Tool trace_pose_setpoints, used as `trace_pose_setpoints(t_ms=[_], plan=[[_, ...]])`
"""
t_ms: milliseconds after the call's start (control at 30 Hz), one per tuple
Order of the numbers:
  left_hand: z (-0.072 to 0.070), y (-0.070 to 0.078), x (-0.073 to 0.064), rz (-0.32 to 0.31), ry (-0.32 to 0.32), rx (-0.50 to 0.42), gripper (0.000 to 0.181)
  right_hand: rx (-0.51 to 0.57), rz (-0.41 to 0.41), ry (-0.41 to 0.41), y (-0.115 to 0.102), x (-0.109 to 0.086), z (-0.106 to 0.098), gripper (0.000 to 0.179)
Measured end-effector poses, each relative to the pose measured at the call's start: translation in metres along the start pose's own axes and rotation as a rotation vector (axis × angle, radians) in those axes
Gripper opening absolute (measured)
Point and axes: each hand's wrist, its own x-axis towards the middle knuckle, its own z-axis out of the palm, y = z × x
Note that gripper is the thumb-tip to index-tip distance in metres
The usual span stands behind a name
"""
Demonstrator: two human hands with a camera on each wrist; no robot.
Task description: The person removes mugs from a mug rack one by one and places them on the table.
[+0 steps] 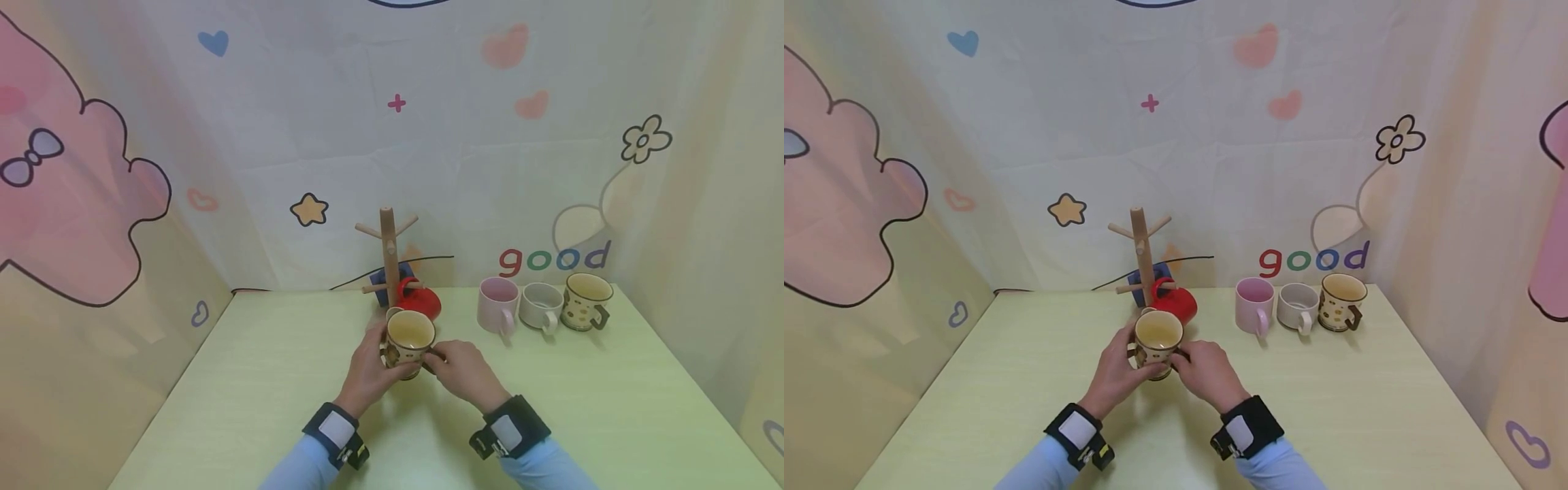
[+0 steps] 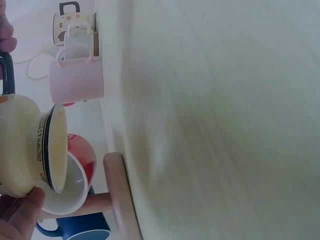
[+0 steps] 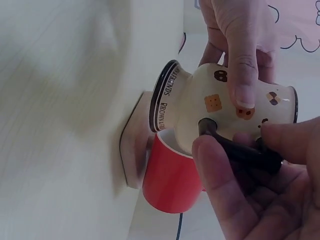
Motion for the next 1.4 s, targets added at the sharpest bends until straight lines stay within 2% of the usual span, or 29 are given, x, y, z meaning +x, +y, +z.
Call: trace_pose_setpoints(t_ms=[200,300,433,600,767,833,933,1033,1133,1400], plan=[[-0.005,0.004,0.004,0.009,-0.085,0.046,0.085,-0.039,0.024,0.048,0.003,0.0,-0.007,0.016],[-0.011,0.005,0.006,0.025,-0.14,0.122,0.08,-0.064,0.017,0.072,0.007,0.0,-0.011,0.019],[-0.022,0.004,0.008,0.029,-0.196,0.261,0.078,-0.062,0.035,0.085,0.011,-0.001,-0.019,0.022],[-0.04,-0.006,0.009,-0.015,-0.24,0.421,0.069,-0.052,0.083,0.092,0.018,-0.005,-0.031,0.021],[-0.058,-0.017,0.008,-0.027,-0.253,0.706,0.062,-0.06,0.126,0.1,0.025,-0.011,-0.044,0.021],[-0.063,-0.019,0.006,-0.059,-0.276,0.822,0.061,-0.067,0.142,0.107,0.027,-0.013,-0.048,0.022],[-0.069,-0.018,0.003,-0.146,-0.335,0.917,0.059,-0.068,0.16,0.111,0.03,-0.017,-0.054,0.022],[-0.071,-0.015,0.0,-0.248,-0.399,0.924,0.057,-0.077,0.154,0.121,0.034,-0.02,-0.059,0.021],[-0.072,-0.014,-0.001,-0.287,-0.425,0.917,0.056,-0.082,0.144,0.137,0.041,-0.022,-0.063,0.02],[-0.068,-0.018,-0.002,-0.255,-0.4,0.909,0.056,-0.107,0.214,0.14,0.062,-0.028,-0.074,0.026]])
